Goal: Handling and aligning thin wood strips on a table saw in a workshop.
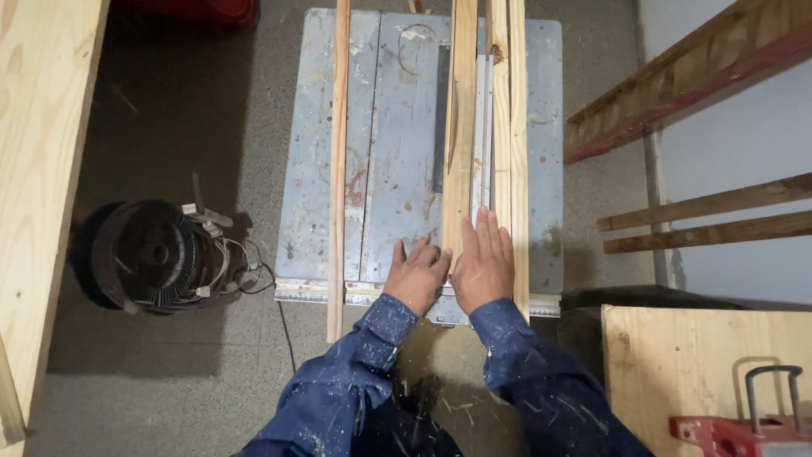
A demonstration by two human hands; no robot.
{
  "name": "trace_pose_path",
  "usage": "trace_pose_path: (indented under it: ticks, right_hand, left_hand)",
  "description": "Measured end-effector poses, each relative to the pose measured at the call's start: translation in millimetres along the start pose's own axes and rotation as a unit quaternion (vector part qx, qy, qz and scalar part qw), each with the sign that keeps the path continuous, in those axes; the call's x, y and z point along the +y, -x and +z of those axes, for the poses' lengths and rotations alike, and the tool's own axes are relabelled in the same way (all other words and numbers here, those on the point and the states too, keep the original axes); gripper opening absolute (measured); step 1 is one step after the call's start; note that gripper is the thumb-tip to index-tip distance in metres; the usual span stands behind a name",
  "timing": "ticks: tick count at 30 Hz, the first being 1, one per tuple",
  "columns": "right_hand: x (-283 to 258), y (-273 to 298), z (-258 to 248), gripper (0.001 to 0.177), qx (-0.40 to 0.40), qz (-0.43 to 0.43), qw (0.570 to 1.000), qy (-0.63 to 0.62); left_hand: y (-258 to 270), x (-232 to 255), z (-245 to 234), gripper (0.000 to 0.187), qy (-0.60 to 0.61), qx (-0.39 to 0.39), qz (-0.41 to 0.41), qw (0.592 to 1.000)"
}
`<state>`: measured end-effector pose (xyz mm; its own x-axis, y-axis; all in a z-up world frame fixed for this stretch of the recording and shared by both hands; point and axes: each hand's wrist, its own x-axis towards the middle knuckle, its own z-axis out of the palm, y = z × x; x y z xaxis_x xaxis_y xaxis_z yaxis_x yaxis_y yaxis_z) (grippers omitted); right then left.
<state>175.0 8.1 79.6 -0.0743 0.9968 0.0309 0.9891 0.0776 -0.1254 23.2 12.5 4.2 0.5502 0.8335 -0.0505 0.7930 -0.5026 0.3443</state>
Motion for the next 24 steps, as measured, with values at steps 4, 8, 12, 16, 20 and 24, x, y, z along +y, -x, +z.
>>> trace_pose_path:
  ticks: [4,8,12,16,20,24]
  right_hand:
    - [1.3,-0.5,6.6,0.040,0.006,0.008,1.000,0.007]
    - [5.5,0.4,21.5,0.030,0.082,-0.015,0.996,0.010]
    - [3.5,1.5,20.0,0.029,0.136,-0.036,0.990,-0.001]
    - [4.5,-0.1,20.9,0.032,0.129,-0.041,0.991,0.015]
    - [8.5,-0.1,19.7,0.030,0.132,-0.045,0.990,0.025]
    - [31.6,-10.9,55.0,0.015,0.087,-0.111,0.989,0.039]
  left_hand:
    - [-6.4,2.4,-21.2,0.050,-0.008,-0.003,0.003,1.000]
    - [-13.8,-1.8,-17.1,0.039,-0.017,0.016,0.003,1.000]
    - [-23.7,-12.4,2.4,0.031,-0.023,0.046,0.008,0.999]
    - [-29.1,-15.7,3.1,0.021,-0.042,0.096,0.013,0.994]
    - [-30.4,-10.6,-7.6,0.012,-0.049,0.151,0.014,0.987]
    - [-26.7,-13.4,-8.4,0.006,-0.053,0.195,0.004,0.979]
